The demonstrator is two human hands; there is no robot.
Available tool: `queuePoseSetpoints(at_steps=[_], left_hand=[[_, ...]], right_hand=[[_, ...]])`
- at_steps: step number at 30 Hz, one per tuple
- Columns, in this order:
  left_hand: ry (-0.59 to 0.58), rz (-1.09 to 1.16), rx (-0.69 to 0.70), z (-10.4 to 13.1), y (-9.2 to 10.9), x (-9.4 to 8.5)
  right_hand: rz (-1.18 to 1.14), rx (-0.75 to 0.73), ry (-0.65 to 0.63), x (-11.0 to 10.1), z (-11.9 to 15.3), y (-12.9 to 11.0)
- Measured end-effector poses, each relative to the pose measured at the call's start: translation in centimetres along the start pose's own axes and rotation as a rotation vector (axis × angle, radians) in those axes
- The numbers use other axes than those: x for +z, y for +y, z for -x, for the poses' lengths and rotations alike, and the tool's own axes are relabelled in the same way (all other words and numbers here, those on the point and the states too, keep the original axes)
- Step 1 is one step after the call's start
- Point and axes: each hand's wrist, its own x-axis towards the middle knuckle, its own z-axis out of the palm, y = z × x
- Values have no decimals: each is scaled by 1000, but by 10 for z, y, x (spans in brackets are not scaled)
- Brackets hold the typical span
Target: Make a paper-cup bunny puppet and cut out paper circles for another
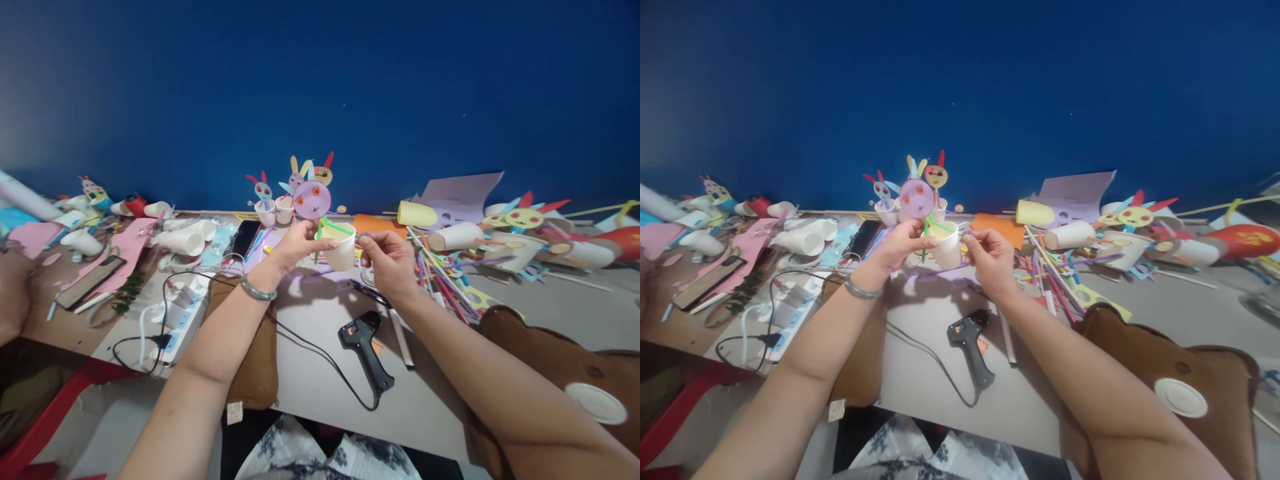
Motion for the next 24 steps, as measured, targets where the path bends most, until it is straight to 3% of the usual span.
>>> queuePoseSetpoints(at_steps=[6,19,24], left_hand=[[-4,-21,22,0,-2,2],[63,-8,48,0,-3,-2],[37,-30,48,2,-2,0]], right_hand=[[4,-28,28,2,4,0],[-61,42,-51,-2,0,7],[-72,50,-47,-2,-1,8]])
